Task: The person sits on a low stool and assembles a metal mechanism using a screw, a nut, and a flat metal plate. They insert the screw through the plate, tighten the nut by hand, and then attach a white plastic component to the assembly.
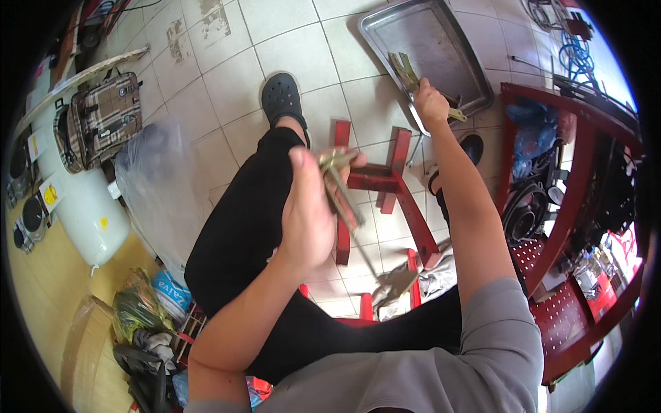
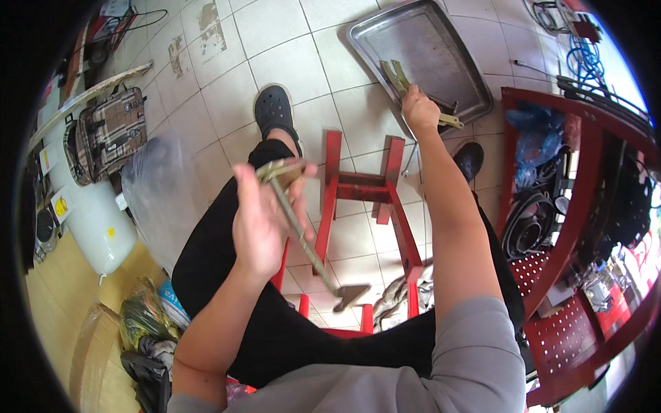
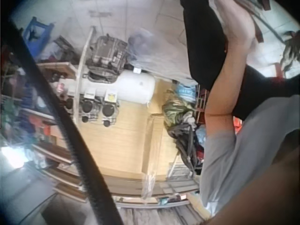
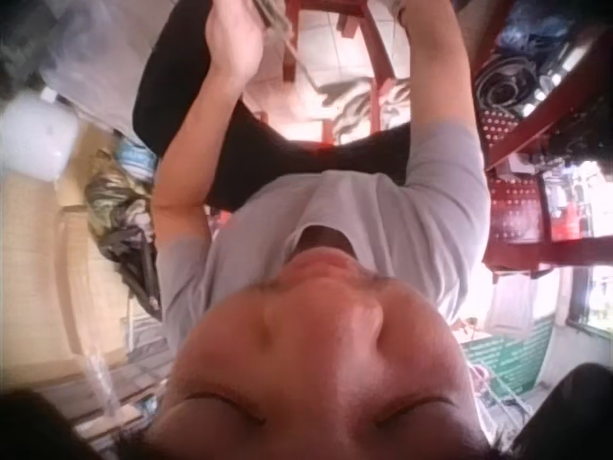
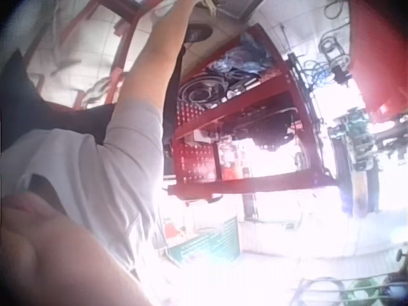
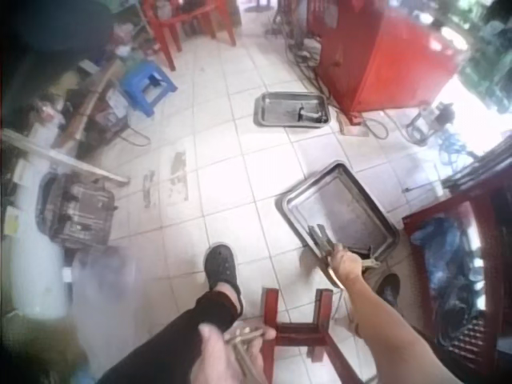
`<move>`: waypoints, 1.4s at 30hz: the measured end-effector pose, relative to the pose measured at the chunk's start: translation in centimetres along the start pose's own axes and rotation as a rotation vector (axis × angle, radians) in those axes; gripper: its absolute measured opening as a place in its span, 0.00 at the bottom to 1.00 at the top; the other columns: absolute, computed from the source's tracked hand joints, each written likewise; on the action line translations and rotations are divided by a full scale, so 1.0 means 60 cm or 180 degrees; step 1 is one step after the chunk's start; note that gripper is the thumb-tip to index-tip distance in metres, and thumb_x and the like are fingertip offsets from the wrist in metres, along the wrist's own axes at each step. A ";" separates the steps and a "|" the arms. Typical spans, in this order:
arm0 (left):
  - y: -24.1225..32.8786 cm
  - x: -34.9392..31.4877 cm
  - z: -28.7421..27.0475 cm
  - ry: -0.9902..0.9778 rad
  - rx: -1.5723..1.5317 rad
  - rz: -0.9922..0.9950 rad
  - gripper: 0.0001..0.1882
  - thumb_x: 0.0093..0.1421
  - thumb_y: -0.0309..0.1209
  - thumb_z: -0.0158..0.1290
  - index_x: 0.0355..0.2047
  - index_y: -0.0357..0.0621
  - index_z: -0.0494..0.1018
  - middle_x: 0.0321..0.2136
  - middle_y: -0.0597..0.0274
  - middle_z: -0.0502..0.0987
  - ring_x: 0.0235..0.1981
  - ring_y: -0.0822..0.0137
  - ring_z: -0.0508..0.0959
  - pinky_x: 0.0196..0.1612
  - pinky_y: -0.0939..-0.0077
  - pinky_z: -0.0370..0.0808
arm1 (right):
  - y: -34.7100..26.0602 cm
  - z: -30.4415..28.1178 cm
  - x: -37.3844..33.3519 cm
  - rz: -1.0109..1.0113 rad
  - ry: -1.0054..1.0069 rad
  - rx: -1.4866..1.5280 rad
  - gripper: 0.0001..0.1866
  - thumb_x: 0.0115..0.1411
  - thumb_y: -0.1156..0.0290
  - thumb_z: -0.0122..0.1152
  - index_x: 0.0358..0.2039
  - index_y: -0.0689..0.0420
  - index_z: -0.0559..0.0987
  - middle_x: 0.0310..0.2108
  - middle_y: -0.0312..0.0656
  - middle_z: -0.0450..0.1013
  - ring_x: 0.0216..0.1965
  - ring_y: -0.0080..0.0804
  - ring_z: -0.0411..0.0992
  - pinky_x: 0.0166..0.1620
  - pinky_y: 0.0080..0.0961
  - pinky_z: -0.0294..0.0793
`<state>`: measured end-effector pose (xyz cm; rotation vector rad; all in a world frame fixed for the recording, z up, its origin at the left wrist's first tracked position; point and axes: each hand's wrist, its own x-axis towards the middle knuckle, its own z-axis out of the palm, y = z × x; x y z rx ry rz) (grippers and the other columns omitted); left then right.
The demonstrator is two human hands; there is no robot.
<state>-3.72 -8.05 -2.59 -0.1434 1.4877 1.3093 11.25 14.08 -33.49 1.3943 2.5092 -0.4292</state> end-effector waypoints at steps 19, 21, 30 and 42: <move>-0.057 -0.098 0.020 -0.0277 -0.0758 0.0010 0.40 0.56 0.72 0.34 0.34 0.43 0.70 0.14 0.75 0.60 0.12 0.79 0.58 0.16 0.81 0.56 | -0.162 -0.504 -0.688 -0.1413 0.0011 0.4655 0.04 0.66 0.77 0.44 0.39 0.62 0.69 0.37 0.42 0.72 0.37 0.26 0.71 0.44 0.24 0.68; -0.070 -0.132 0.023 -0.0261 -0.0463 0.0139 0.39 0.56 0.71 0.36 0.33 0.44 0.71 0.16 0.75 0.59 0.12 0.78 0.58 0.16 0.80 0.55 | -0.172 -0.489 -0.708 -0.1373 0.0109 0.4616 0.06 0.66 0.73 0.48 0.40 0.62 0.71 0.33 0.36 0.71 0.31 0.17 0.67 0.32 0.16 0.66; -0.114 -0.168 -0.031 0.0023 -0.0621 0.0182 0.33 0.55 0.64 0.49 0.39 0.44 0.67 0.15 0.74 0.58 0.13 0.75 0.61 0.22 0.74 0.68 | -0.163 -0.447 -0.716 -0.1427 -0.0596 0.5668 0.07 0.66 0.70 0.46 0.38 0.60 0.69 0.34 0.48 0.75 0.35 0.35 0.74 0.39 0.28 0.73; -0.137 -0.137 -0.028 -0.0035 -0.0635 0.0170 0.28 0.51 0.58 0.60 0.34 0.48 0.65 0.26 0.67 0.62 0.17 0.71 0.65 0.25 0.70 0.71 | -0.124 -0.404 -0.653 -0.0891 -0.0499 0.6640 0.06 0.67 0.70 0.43 0.39 0.58 0.68 0.32 0.44 0.73 0.37 0.34 0.74 0.41 0.29 0.71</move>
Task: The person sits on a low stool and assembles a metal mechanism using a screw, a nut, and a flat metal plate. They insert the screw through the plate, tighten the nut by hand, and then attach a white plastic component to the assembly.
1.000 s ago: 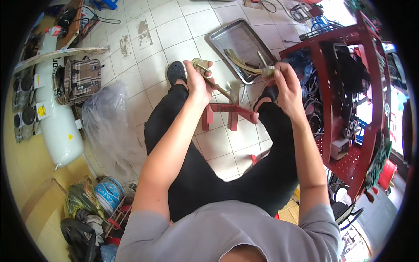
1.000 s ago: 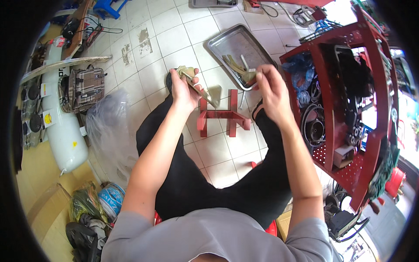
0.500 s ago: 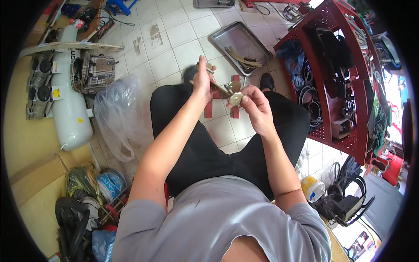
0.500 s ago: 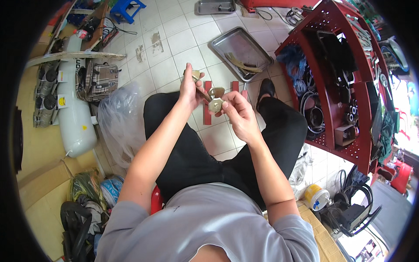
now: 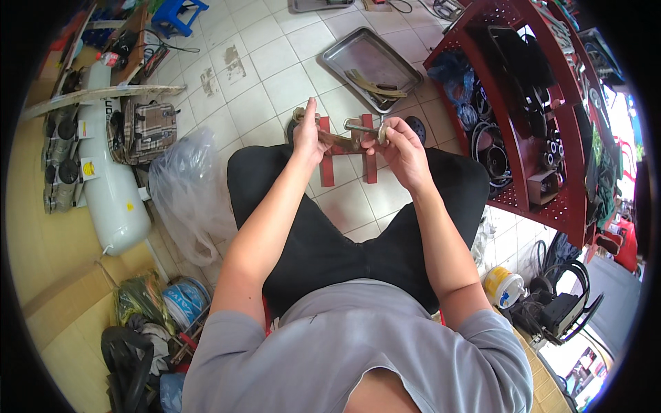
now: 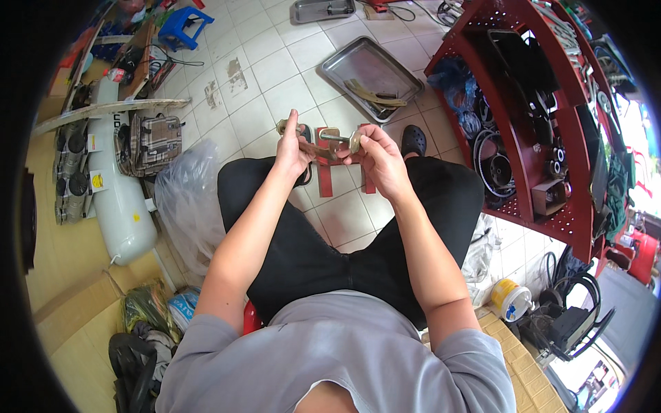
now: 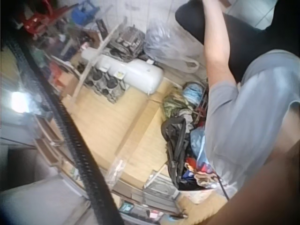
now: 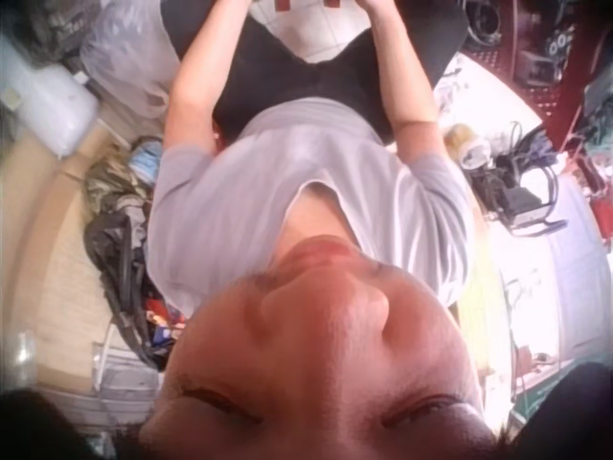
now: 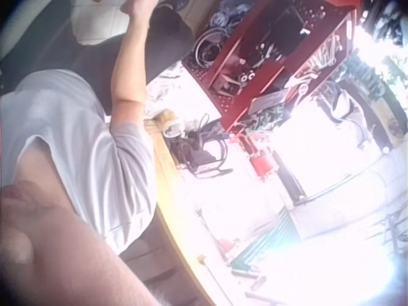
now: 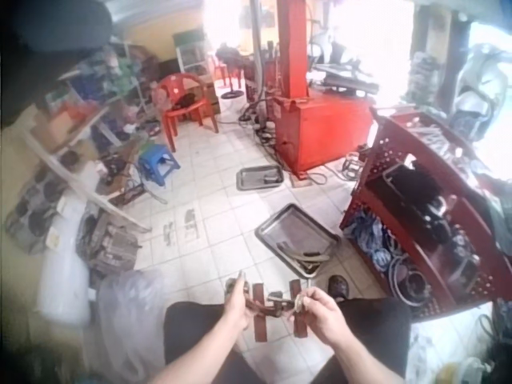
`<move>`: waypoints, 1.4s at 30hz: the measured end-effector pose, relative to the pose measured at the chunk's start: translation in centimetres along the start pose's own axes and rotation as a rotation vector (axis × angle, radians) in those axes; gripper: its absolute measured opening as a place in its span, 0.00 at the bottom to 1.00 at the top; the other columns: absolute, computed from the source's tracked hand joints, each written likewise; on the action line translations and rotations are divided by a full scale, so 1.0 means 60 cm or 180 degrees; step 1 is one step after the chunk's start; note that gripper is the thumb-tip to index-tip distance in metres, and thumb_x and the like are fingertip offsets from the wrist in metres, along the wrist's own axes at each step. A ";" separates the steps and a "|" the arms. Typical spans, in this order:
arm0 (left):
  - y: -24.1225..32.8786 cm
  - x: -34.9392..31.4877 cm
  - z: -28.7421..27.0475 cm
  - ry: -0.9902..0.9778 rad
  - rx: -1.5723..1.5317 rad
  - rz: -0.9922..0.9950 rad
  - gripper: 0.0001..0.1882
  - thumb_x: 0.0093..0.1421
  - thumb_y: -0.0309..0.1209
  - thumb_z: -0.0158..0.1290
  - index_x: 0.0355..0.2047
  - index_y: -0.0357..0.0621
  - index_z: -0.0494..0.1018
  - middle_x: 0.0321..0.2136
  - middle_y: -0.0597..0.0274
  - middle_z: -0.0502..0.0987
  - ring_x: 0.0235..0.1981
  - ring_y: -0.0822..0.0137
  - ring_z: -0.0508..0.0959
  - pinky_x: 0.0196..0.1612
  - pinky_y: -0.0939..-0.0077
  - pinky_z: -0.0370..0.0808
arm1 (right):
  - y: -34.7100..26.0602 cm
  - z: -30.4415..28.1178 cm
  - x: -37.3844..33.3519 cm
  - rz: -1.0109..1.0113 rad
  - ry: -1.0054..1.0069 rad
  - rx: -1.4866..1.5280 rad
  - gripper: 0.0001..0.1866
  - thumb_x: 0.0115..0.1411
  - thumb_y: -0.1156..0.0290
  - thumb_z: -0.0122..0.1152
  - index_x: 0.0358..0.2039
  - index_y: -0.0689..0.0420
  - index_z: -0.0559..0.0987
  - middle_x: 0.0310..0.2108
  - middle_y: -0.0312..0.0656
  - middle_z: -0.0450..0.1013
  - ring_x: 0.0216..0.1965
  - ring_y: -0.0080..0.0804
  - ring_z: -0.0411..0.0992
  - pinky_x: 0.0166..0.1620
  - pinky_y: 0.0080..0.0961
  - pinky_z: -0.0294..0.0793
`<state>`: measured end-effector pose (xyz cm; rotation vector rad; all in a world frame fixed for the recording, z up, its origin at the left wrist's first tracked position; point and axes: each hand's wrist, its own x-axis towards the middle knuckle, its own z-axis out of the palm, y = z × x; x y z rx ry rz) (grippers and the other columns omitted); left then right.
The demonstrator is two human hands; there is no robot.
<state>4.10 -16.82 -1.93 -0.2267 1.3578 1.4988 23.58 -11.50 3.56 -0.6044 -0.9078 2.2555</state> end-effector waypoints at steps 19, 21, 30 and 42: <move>-0.014 0.006 0.002 0.0104 0.0276 0.0460 0.27 0.55 0.56 0.58 0.35 0.46 0.63 0.20 0.69 0.64 0.14 0.72 0.68 0.18 0.75 0.72 | 0.011 -0.029 0.011 -0.0049 0.0916 -0.0284 0.18 0.66 0.75 0.41 0.54 0.66 0.67 0.39 0.44 0.68 0.30 0.29 0.73 0.33 0.24 0.74; -0.011 0.004 0.007 0.0145 0.0308 0.0494 0.27 0.55 0.55 0.57 0.34 0.45 0.63 0.19 0.67 0.65 0.13 0.71 0.70 0.17 0.74 0.73 | 0.009 -0.028 0.014 -0.0040 0.0866 -0.0076 0.20 0.65 0.76 0.42 0.57 0.66 0.66 0.42 0.44 0.68 0.33 0.29 0.73 0.36 0.23 0.74; -0.005 0.003 0.003 0.0256 0.0335 0.0593 0.27 0.58 0.54 0.55 0.34 0.40 0.62 0.20 0.61 0.68 0.15 0.64 0.75 0.17 0.68 0.76 | 0.005 -0.017 0.005 -0.0662 0.0536 -0.2101 0.23 0.61 0.76 0.53 0.58 0.61 0.67 0.44 0.44 0.72 0.46 0.28 0.73 0.49 0.24 0.72; 0.007 0.020 -0.010 0.0118 0.0726 0.1030 0.25 0.57 0.54 0.56 0.34 0.46 0.63 0.23 0.66 0.65 0.18 0.73 0.69 0.20 0.75 0.73 | -0.003 -0.031 0.004 -0.0247 0.0609 -0.2768 0.19 0.64 0.61 0.54 0.47 0.65 0.74 0.28 0.41 0.74 0.30 0.24 0.72 0.36 0.24 0.72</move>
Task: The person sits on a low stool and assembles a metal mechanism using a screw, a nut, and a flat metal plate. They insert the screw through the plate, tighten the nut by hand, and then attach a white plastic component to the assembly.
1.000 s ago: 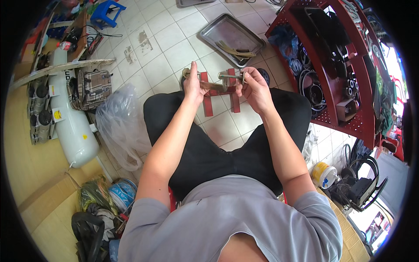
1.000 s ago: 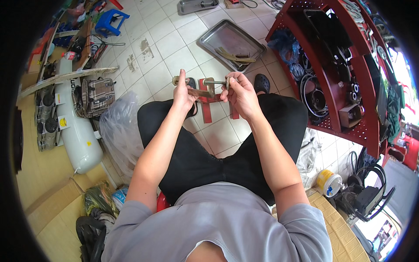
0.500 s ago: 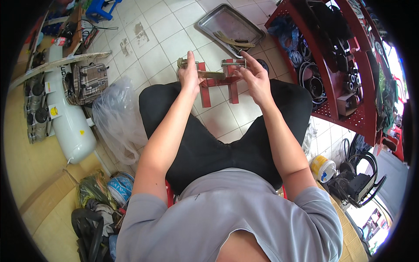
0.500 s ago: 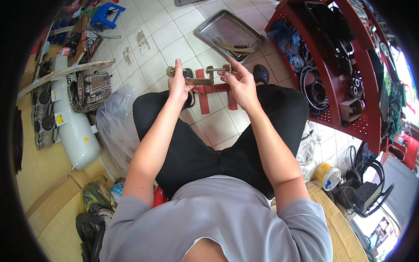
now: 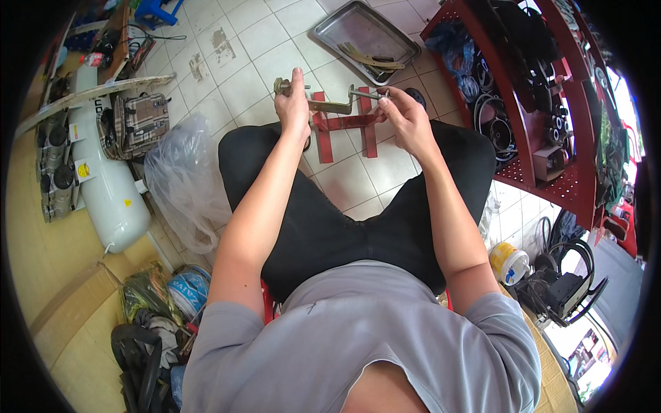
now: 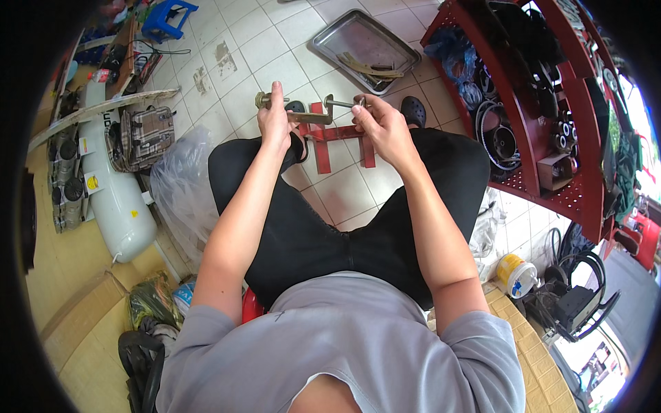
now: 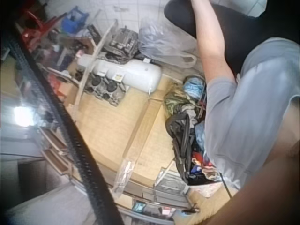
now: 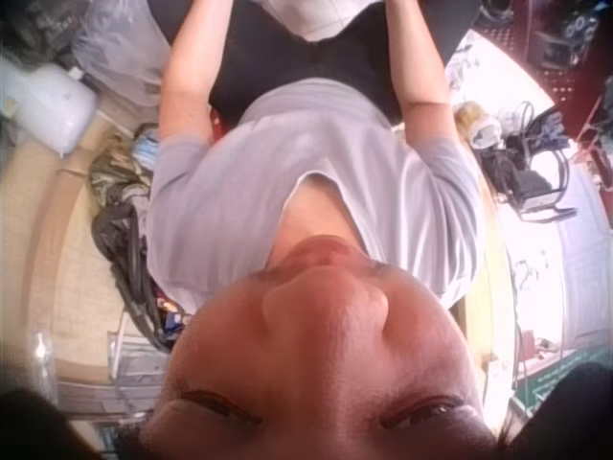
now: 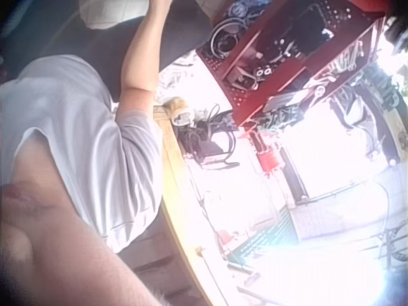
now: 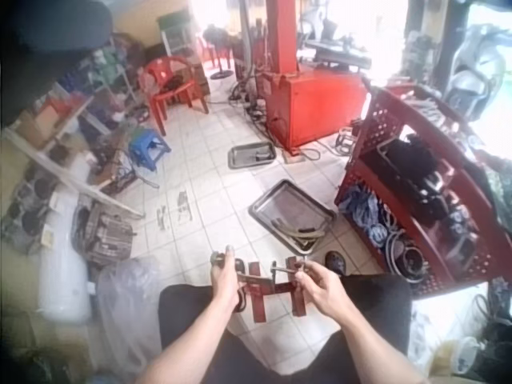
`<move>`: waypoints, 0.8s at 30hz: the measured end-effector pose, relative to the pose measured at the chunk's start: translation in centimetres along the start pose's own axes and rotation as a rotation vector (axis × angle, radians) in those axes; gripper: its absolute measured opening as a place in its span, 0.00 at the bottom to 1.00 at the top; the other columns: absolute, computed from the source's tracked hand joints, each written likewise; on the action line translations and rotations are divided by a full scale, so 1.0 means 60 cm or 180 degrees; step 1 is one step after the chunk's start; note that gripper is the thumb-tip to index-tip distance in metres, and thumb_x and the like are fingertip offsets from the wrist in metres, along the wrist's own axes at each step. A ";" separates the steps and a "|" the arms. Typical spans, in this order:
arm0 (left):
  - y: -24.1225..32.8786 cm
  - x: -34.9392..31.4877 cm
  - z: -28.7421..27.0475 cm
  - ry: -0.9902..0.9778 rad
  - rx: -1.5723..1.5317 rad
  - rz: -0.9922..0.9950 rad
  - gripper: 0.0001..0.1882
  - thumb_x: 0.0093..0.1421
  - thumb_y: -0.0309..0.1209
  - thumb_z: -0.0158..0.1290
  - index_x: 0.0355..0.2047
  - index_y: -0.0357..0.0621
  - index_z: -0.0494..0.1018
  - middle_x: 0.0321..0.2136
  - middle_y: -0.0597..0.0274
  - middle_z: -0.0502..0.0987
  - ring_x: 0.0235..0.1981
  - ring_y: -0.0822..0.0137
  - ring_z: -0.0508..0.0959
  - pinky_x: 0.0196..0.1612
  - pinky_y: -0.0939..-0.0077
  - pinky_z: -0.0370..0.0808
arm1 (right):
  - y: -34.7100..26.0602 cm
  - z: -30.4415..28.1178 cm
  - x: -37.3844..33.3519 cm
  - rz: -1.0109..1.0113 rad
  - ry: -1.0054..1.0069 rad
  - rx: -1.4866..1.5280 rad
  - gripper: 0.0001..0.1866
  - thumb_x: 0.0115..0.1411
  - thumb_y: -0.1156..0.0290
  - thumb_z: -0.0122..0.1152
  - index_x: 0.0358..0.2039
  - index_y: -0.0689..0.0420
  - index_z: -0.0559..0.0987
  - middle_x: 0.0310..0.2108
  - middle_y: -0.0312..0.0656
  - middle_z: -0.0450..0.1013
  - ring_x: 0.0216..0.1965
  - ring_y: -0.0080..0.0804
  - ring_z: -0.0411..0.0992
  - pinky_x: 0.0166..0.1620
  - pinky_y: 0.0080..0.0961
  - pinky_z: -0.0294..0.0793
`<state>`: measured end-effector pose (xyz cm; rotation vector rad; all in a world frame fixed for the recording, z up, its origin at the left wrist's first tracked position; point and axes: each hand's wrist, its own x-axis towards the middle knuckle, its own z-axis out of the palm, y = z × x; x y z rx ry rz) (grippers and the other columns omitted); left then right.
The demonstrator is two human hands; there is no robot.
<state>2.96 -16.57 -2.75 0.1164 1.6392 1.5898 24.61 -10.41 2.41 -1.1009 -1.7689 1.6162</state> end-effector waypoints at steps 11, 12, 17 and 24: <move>0.005 -0.016 0.010 0.0081 -0.0010 0.0213 0.23 0.57 0.53 0.56 0.32 0.47 0.65 0.24 0.68 0.63 0.20 0.76 0.66 0.19 0.81 0.69 | -0.010 -0.008 0.001 0.0936 -0.0109 -0.0152 0.30 0.66 0.47 0.45 0.25 0.65 0.76 0.15 0.37 0.69 0.18 0.21 0.66 0.24 0.20 0.64; 0.004 -0.015 0.010 0.0075 0.0005 0.0240 0.23 0.57 0.53 0.56 0.32 0.47 0.65 0.24 0.69 0.63 0.20 0.77 0.66 0.19 0.81 0.69 | -0.012 -0.009 0.002 0.1043 -0.0130 -0.0093 0.29 0.67 0.48 0.44 0.27 0.64 0.76 0.16 0.36 0.69 0.18 0.20 0.66 0.24 0.19 0.63; 0.003 -0.014 0.011 0.0064 0.0135 0.0369 0.23 0.57 0.52 0.56 0.31 0.47 0.65 0.24 0.69 0.63 0.20 0.77 0.66 0.19 0.81 0.69 | 0.013 -0.013 0.009 0.0765 -0.0146 0.0577 0.22 0.67 0.54 0.47 0.40 0.64 0.76 0.23 0.35 0.71 0.22 0.20 0.67 0.26 0.18 0.65; 0.005 -0.016 0.012 0.0124 0.0055 0.0279 0.22 0.58 0.51 0.56 0.31 0.46 0.64 0.23 0.69 0.62 0.20 0.76 0.66 0.18 0.80 0.69 | 0.006 -0.004 0.004 -0.0016 -0.0147 0.0951 0.20 0.62 0.68 0.58 0.52 0.62 0.71 0.30 0.35 0.73 0.33 0.20 0.70 0.37 0.17 0.69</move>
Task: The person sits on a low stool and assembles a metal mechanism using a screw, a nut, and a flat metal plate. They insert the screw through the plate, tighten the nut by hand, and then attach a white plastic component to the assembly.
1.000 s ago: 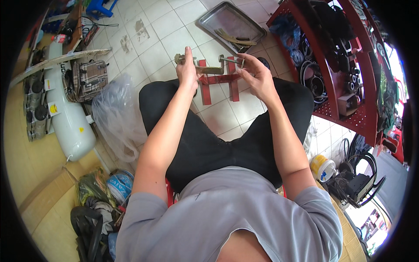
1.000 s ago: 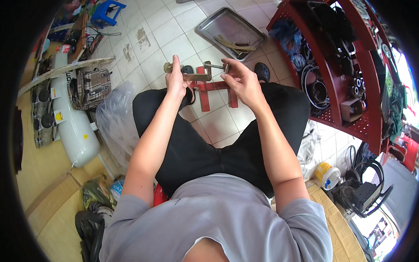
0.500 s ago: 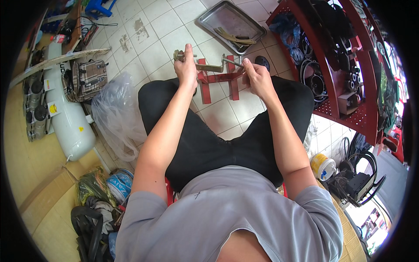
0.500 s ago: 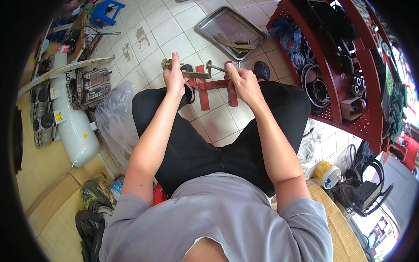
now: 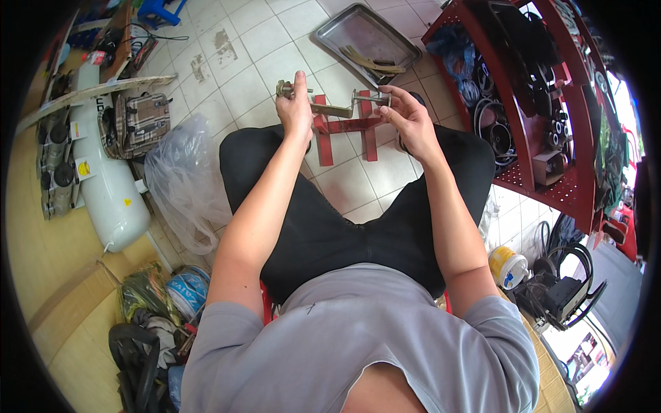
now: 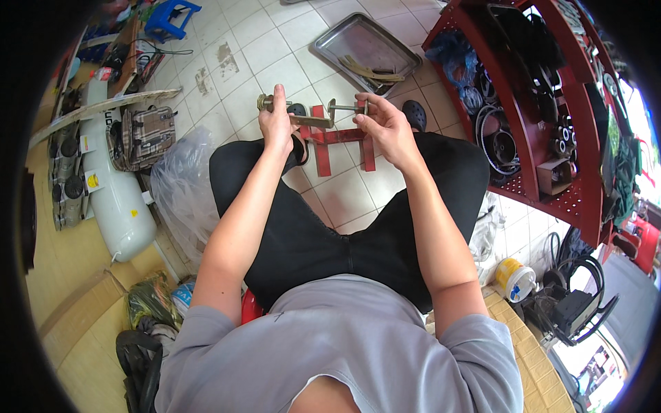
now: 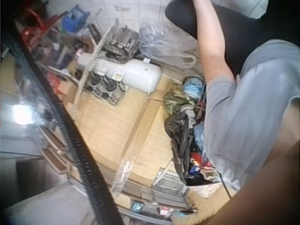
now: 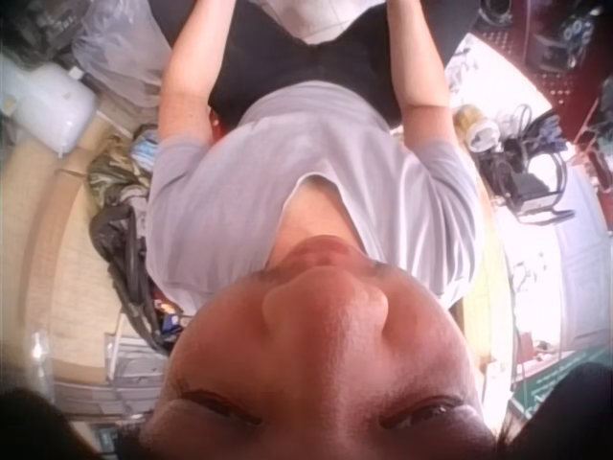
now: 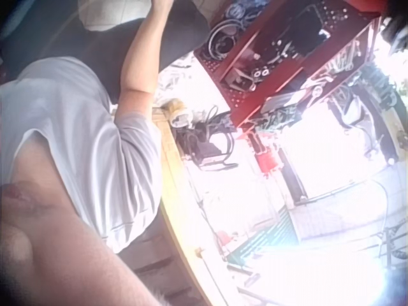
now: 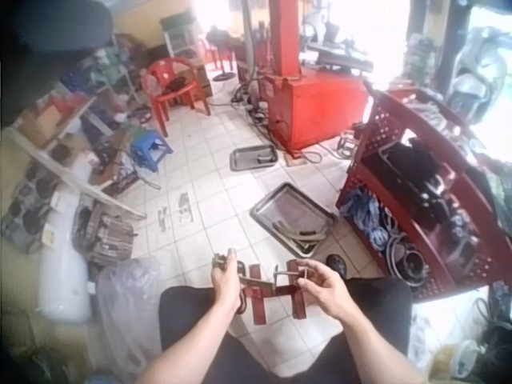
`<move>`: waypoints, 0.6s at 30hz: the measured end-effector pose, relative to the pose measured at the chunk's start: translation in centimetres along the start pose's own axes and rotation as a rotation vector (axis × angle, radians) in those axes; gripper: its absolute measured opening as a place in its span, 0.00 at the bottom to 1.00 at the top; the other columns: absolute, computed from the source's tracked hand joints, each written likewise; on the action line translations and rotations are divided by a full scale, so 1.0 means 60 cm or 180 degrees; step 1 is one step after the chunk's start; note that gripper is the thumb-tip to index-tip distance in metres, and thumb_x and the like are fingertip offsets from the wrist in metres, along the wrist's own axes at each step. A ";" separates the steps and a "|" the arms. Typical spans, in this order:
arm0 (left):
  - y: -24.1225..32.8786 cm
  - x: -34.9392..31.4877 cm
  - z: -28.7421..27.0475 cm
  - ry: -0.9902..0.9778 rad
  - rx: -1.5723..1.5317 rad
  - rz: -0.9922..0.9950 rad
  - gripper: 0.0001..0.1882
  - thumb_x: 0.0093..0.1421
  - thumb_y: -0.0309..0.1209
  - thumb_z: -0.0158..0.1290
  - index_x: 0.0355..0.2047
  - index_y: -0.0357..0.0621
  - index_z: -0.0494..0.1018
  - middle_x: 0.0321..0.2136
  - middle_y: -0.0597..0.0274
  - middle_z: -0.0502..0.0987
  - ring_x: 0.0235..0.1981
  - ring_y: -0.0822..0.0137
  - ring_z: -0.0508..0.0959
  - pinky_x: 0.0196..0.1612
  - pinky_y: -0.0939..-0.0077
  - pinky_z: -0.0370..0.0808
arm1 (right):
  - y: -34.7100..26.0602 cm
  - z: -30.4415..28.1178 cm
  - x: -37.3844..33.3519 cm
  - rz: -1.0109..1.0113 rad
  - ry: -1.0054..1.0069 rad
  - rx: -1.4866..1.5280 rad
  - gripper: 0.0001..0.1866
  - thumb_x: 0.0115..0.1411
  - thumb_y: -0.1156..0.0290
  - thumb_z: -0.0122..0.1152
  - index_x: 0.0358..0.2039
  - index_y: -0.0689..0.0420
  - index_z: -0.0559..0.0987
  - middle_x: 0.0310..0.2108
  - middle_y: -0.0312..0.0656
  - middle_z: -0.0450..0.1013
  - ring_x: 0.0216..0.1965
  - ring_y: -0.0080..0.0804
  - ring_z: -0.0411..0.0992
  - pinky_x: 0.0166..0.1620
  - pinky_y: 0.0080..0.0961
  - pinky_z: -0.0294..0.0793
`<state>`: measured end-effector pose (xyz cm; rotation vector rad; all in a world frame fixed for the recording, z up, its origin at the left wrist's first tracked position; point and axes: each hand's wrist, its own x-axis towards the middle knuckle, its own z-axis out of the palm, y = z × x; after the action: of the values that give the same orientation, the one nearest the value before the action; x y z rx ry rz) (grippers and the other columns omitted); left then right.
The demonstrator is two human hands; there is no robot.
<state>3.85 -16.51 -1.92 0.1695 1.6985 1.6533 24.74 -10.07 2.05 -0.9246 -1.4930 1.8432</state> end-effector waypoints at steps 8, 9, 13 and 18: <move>0.003 0.002 -0.001 0.0034 -0.0036 0.0233 0.23 0.58 0.52 0.56 0.30 0.46 0.64 0.22 0.70 0.63 0.19 0.77 0.66 0.18 0.80 0.68 | -0.004 -0.001 -0.003 0.0540 -0.0064 -0.0250 0.22 0.67 0.56 0.49 0.44 0.65 0.74 0.26 0.40 0.74 0.26 0.22 0.71 0.31 0.19 0.70; 0.003 0.001 0.001 0.0031 0.0029 0.0309 0.23 0.58 0.52 0.57 0.29 0.46 0.65 0.21 0.70 0.63 0.19 0.77 0.67 0.17 0.80 0.68 | 0.005 -0.005 -0.001 0.0631 -0.0044 -0.0237 0.25 0.67 0.52 0.46 0.41 0.65 0.75 0.25 0.40 0.74 0.23 0.22 0.71 0.29 0.19 0.70; 0.005 -0.005 0.009 0.0153 -0.0125 0.0451 0.22 0.58 0.46 0.59 0.31 0.42 0.64 0.17 0.71 0.62 0.16 0.79 0.63 0.18 0.81 0.63 | 0.005 -0.006 -0.003 0.1194 -0.0007 -0.0393 0.34 0.66 0.42 0.38 0.30 0.63 0.78 0.17 0.39 0.72 0.16 0.23 0.68 0.23 0.19 0.66; -0.008 0.005 0.008 0.0277 0.0066 0.0797 0.20 0.58 0.48 0.58 0.28 0.46 0.65 0.19 0.73 0.62 0.17 0.79 0.66 0.16 0.83 0.65 | 0.005 0.002 -0.003 0.1516 0.0206 -0.0150 0.35 0.65 0.40 0.40 0.30 0.63 0.78 0.17 0.38 0.71 0.14 0.23 0.66 0.20 0.20 0.64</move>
<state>4.09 -16.02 -2.41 0.3362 1.8198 1.8483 24.75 -10.37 1.79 -1.4467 -1.3619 2.0815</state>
